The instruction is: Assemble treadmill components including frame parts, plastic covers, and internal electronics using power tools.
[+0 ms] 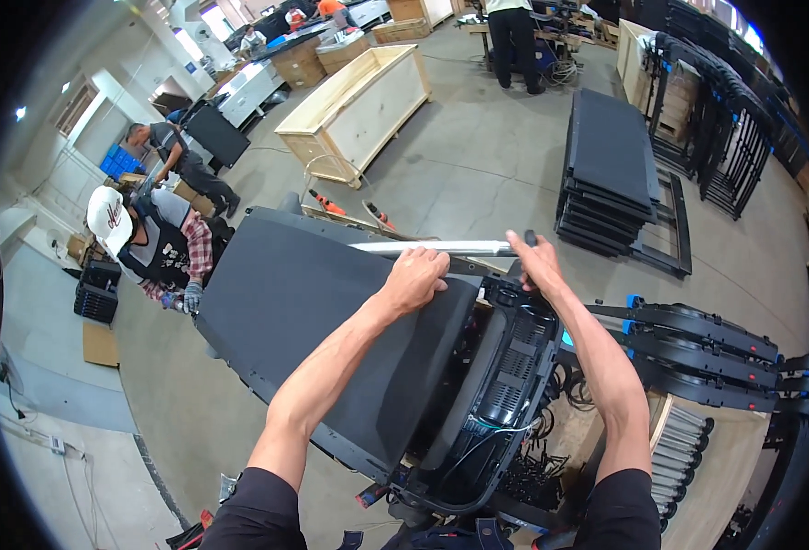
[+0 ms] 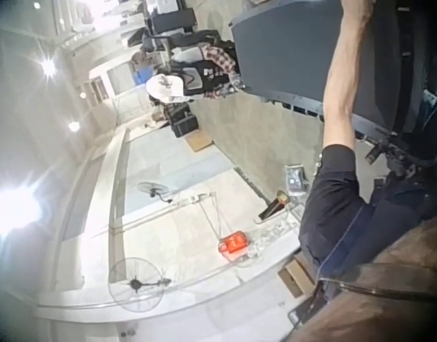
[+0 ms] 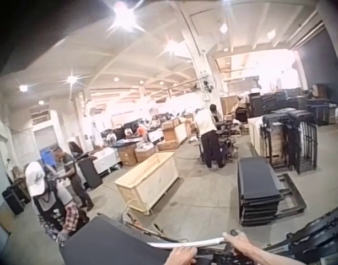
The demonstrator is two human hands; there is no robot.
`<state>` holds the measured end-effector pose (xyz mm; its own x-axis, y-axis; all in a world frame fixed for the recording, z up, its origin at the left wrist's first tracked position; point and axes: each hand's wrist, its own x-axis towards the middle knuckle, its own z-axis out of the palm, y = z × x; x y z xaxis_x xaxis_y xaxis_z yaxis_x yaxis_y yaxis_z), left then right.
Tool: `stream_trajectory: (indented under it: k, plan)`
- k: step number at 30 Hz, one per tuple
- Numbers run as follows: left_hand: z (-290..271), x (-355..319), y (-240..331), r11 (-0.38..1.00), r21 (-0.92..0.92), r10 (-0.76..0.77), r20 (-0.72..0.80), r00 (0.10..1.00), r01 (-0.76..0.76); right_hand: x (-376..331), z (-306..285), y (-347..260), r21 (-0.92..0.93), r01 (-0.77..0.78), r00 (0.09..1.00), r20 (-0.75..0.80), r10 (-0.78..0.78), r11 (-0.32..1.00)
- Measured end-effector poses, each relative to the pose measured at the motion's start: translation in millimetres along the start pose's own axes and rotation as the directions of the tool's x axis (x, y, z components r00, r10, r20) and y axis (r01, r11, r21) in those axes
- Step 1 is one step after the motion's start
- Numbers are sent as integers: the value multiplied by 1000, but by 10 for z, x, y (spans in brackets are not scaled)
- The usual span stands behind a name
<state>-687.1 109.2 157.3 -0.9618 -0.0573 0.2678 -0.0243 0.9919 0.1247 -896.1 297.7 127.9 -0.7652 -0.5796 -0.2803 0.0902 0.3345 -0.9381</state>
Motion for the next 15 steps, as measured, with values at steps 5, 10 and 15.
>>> stream_trajectory:
  k: [5,10,15]
  plan:
    - [-297,-177,409,979,87,-164,-226,960,187,113,582,-462,-219,142,923,381,-49,965]
    - [-848,-1457,922,822,-245,-562,-200,803,514,212,971,-676,-513,361,774,630,56,779]
    - [-966,-3059,1697,130,-324,-928,292,230,937,236,1168,-697,-603,455,726,677,119,655]
